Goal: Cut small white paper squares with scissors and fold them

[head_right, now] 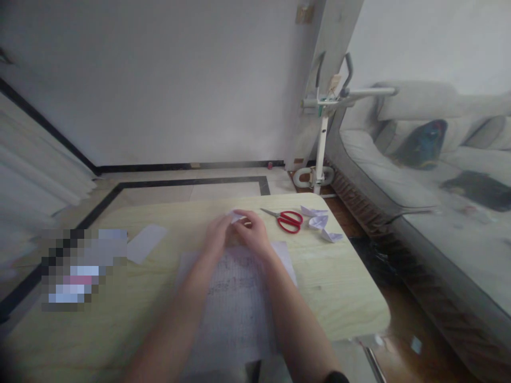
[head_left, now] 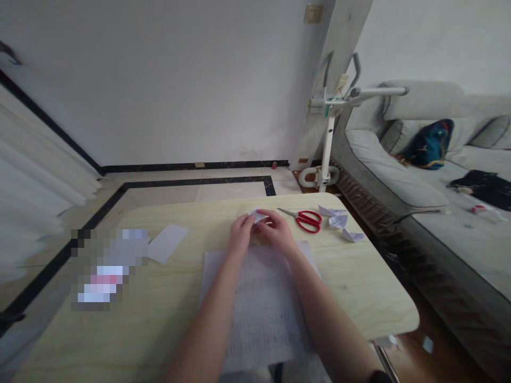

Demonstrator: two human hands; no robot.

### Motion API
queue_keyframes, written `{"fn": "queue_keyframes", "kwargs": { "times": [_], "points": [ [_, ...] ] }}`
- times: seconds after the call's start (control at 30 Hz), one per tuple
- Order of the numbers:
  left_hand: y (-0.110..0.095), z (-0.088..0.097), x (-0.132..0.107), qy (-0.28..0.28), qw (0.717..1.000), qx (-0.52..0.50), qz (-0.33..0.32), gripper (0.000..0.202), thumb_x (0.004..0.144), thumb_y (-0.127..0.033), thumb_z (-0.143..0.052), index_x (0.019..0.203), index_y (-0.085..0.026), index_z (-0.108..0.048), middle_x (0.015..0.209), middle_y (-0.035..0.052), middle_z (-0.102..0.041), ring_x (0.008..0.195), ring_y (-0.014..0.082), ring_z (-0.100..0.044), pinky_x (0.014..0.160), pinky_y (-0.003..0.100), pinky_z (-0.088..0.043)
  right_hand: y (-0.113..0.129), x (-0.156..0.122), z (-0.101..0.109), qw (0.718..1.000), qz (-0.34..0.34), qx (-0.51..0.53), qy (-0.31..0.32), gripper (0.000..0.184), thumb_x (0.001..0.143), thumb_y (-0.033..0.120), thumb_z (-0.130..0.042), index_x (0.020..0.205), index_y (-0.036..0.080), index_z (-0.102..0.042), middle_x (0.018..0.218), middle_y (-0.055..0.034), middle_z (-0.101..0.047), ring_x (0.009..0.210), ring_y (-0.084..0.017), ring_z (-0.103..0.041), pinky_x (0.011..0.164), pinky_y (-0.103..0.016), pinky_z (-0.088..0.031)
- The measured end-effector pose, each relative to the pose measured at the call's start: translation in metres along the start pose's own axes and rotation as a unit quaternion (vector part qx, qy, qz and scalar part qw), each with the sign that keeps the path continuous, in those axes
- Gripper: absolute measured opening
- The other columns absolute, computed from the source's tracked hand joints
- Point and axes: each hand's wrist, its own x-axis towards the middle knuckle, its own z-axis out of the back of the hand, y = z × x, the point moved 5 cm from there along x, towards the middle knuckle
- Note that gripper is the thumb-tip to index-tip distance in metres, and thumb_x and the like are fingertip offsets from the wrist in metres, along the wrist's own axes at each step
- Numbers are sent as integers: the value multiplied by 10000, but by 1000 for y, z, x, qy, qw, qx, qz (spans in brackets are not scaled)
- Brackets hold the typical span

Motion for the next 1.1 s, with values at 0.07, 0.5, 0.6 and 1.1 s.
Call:
{"fn": "queue_keyframes", "kwargs": {
  "times": [0.07, 0.5, 0.6, 1.1],
  "points": [
    [1, -1, 1, 16, 1000, -17, -7, 223, 713, -376, -621, 746, -158, -654, 699, 2, -637, 677, 147, -586, 614, 237, -448, -1, 0, 1, 1000, -4, -5, -4, 333, 720, 217, -615, 1049, 213, -667, 917, -46, -677, 768, -158, -626, 679, -287, -529],
    [13, -8, 2, 15, 978, -189, 85, 296, 649, -397, -676, 783, -137, -628, 720, 30, -659, 646, 159, -628, 611, 269, -486, 5, -2, 0, 999, -15, -48, -17, 291, 703, 250, -659, 987, 187, -679, 814, -41, -672, 692, -160, -607, 630, -288, -509],
    [14, -8, 2, 20, 976, -196, 91, 311, 651, -402, -673, 800, -132, -630, 741, 44, -670, 672, 176, -641, 631, 284, -491, 5, -2, -1, 998, -16, -60, -12, 320, 690, 217, -653, 1008, 186, -665, 822, -37, -672, 687, -153, -600, 633, -285, -500],
    [14, -10, 2, 35, 969, -228, 85, 361, 685, -468, -666, 798, -127, -625, 748, 49, -672, 666, 168, -642, 636, 280, -494, 6, -2, 1, 999, -16, -40, -21, 218, 734, 331, -658, 898, 188, -674, 852, -52, -691, 673, -153, -597, 622, -281, -487]
  ]
}}
